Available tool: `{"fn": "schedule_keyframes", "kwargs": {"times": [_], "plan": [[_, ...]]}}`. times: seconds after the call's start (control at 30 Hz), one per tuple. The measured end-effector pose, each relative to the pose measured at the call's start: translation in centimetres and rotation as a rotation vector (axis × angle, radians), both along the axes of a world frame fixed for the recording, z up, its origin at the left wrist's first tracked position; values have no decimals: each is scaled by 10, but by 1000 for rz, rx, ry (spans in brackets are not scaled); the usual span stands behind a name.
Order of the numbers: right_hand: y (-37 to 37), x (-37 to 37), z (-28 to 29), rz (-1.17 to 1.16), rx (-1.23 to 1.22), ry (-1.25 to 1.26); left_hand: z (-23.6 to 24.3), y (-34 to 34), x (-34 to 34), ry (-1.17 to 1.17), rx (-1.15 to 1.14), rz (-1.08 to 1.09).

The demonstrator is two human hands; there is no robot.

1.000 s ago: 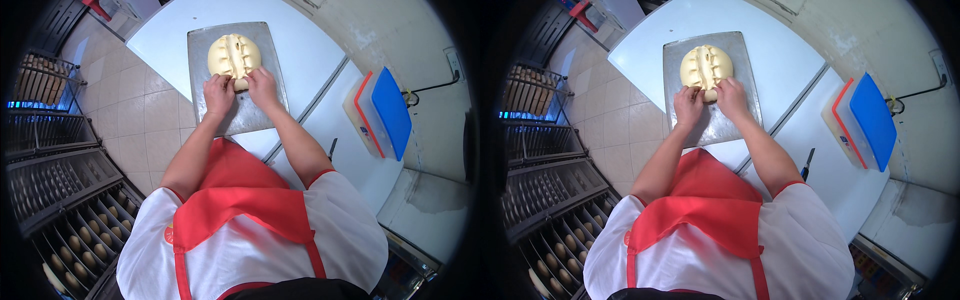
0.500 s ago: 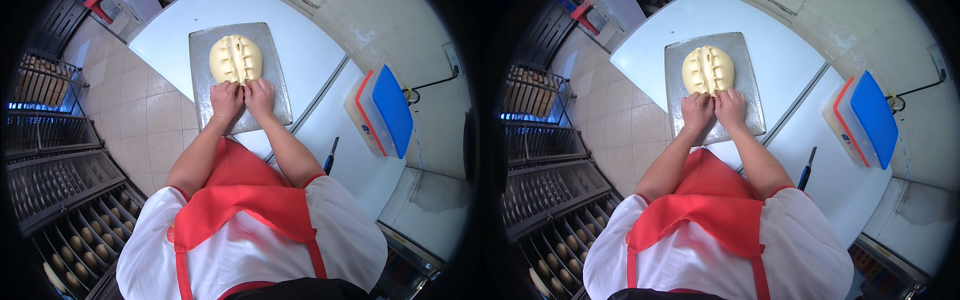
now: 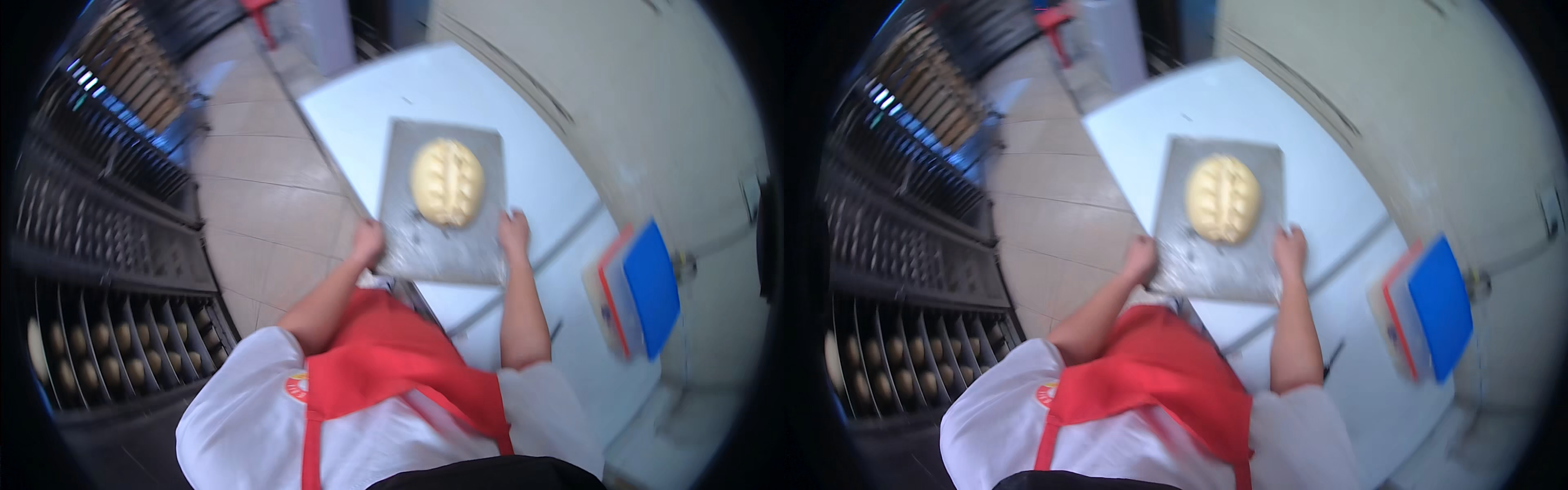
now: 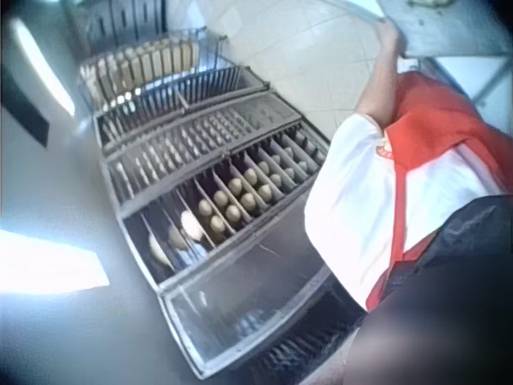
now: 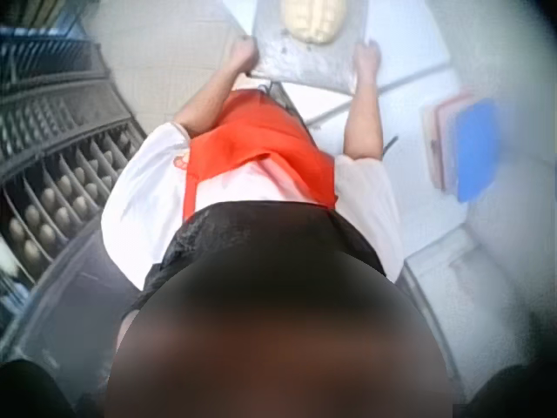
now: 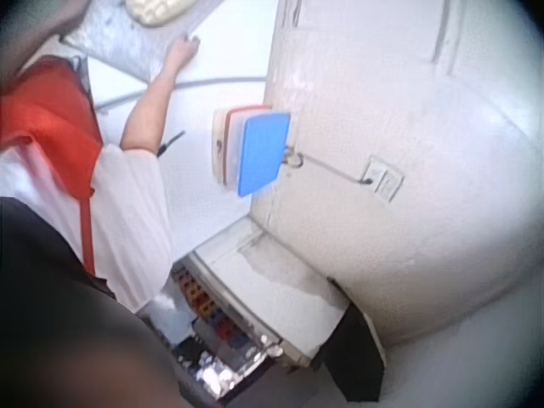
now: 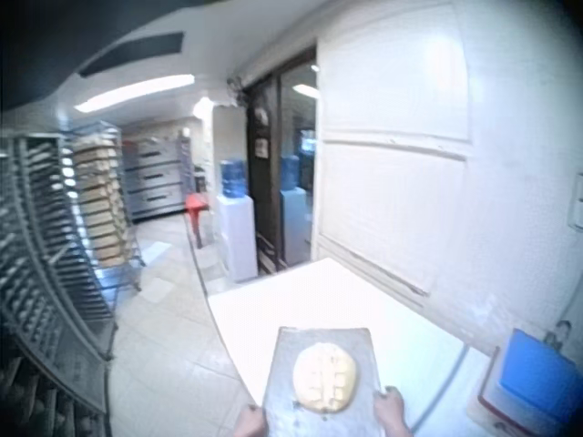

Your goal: The person scores round dough balls on metal trays using a small blade and their fingers, then slides the trays into a rack in a bakery.

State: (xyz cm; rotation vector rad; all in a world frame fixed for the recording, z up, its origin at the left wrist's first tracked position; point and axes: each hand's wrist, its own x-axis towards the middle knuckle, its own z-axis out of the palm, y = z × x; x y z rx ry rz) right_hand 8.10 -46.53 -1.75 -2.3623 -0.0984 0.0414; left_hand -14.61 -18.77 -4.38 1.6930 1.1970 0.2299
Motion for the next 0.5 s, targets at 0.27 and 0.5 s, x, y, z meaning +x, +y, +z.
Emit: {"fn": "schedule_keyframes", "kwargs": {"times": [0.27, 0.5], "plan": [[17, 39, -38, 43, 422, 401, 10, -13, -1, -91, 200, 53], [115, -39, 41, 550, 1170, 881, 72, 107, -108, -209, 407, 73]]}}
